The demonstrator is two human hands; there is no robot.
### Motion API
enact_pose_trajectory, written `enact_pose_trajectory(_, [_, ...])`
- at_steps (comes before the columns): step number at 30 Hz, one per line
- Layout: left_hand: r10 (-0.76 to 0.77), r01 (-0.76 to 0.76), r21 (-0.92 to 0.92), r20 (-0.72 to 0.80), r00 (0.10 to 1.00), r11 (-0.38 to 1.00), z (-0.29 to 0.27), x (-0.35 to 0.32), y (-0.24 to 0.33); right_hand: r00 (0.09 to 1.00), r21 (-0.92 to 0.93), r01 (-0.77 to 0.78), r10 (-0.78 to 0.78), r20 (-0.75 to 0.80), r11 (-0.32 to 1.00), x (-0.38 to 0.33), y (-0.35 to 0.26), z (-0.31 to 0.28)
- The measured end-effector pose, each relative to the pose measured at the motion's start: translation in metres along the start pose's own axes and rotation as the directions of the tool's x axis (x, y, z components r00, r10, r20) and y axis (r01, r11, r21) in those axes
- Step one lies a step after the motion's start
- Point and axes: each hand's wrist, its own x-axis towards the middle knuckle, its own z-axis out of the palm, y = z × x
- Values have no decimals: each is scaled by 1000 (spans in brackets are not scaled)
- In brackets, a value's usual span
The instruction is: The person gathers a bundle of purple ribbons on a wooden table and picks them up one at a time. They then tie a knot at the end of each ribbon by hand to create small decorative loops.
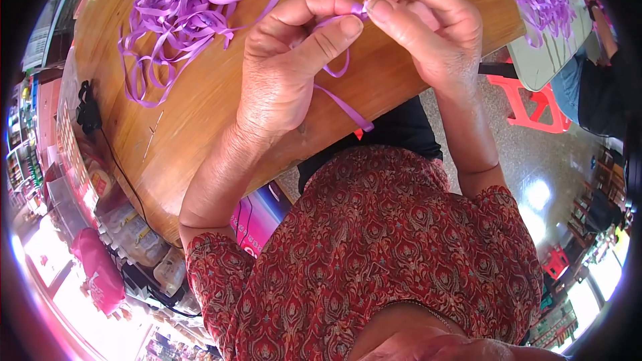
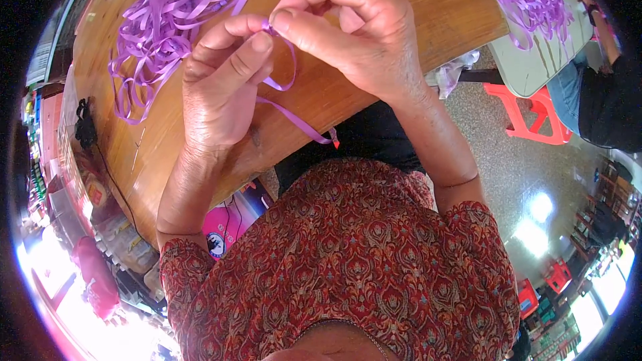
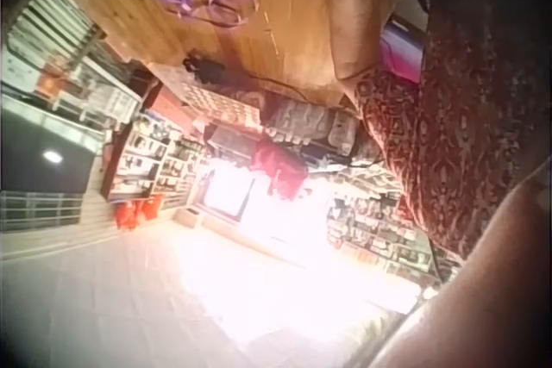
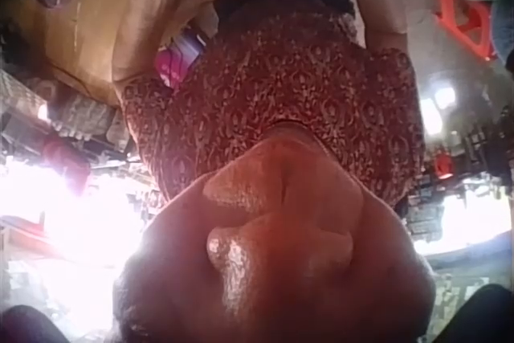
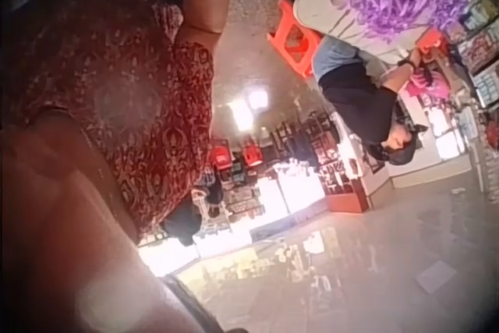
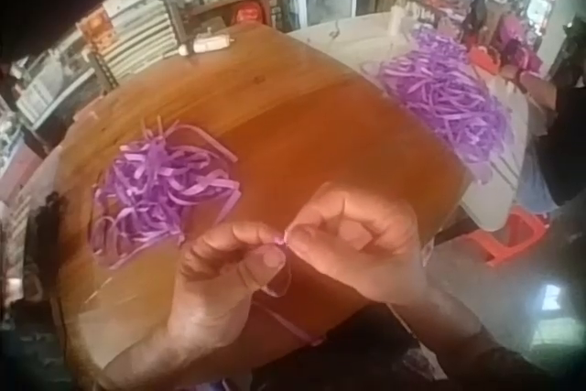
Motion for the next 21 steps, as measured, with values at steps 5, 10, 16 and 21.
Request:
enact_pose_trajectory(5, [-34,35,15,-38,999,999,2,-1,4,1000,13,8,-8,-1,1000,-2,3,-2])
enact_pose_trajectory(10, [-47,48,10,-59,997,999,3,-3,9,930,167,290,-319,185,942,21,21,-10])
enact_pose_trajectory(16, [-35,35,3,-76,996,999,0,-5,7,899,26,378,-373,228,926,11,-19,3])
enact_pose_trajectory(21, [-6,7,33,-47,999,999,3,-4,2,416,-128,909,-849,326,396,38,-1,-11])
